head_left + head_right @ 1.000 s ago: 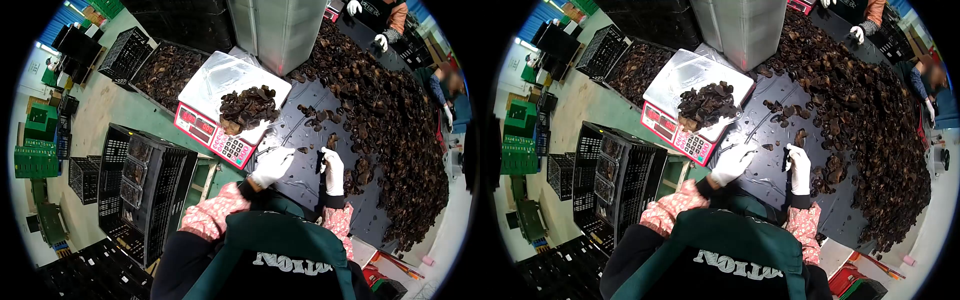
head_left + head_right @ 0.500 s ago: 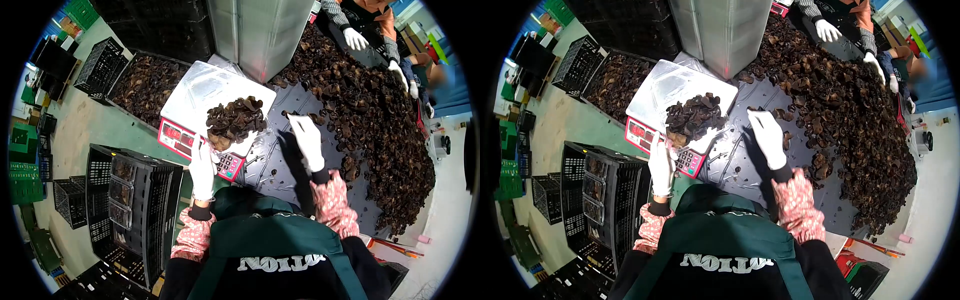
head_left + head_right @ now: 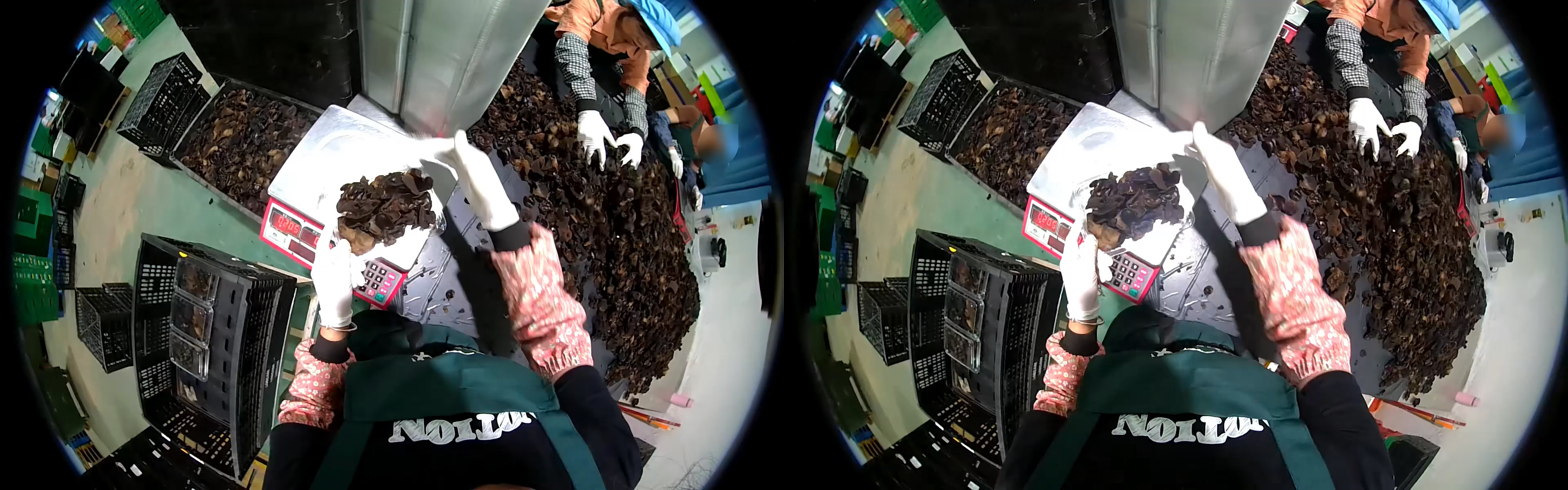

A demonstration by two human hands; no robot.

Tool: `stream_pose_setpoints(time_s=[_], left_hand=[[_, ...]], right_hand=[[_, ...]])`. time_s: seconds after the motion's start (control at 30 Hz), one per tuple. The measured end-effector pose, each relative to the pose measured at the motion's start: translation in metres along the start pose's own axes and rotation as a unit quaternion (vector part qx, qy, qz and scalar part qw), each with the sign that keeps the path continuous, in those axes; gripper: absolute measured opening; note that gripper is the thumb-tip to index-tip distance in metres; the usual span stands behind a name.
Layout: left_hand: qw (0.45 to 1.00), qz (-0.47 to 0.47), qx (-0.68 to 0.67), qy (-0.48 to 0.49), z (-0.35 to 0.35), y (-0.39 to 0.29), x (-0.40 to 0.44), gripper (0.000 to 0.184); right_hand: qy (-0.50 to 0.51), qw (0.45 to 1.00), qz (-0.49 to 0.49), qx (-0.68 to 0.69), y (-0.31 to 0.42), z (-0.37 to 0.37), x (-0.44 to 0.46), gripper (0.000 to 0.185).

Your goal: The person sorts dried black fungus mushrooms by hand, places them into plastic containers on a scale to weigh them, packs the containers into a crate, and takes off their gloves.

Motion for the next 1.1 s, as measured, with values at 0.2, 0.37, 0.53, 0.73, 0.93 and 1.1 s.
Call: stream_pose_setpoints(time_s=[0.2,0.37,0.53,0.73,0.93,1.1], left_hand=[[0.998,-0.026,-0.060,-0.007,0.000,0.010,-0.007,0.049],[0.999,0.036,0.007,0.010,0.005,0.018,-0.005,0.048],[0.996,0.066,0.064,-0.003,0.017,0.023,-0.002,0.043],[0.949,-0.031,0.311,-0.044,0.009,0.005,-0.003,0.036],[0.990,0.064,0.126,-0.021,-0.011,-0.006,-0.009,0.039],[0.998,0.041,0.041,-0.007,-0.014,0.000,-0.013,0.043]], right_hand=[[-0.126,0.945,0.019,-0.302,-0.042,-0.001,-0.070,0.034],[-0.125,0.970,-0.089,-0.187,-0.050,-0.003,-0.080,0.036],[-0.070,0.992,-0.104,0.016,-0.052,-0.002,-0.070,0.031],[-0.024,0.979,-0.058,0.194,-0.046,-0.015,-0.060,0.029],[-0.013,0.994,-0.054,0.092,-0.046,-0.016,-0.073,0.037],[-0.182,0.965,0.044,-0.186,-0.039,-0.014,-0.089,0.049]])
Point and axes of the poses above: each hand's wrist, its own x-axis towards the middle knuckle, its own z-axis out of the back of the hand, y = z × x, the point moved 6 cm from there along x, towards the middle knuckle, and after that the axes turned 15 degrees about y, right-handed, at the moved point
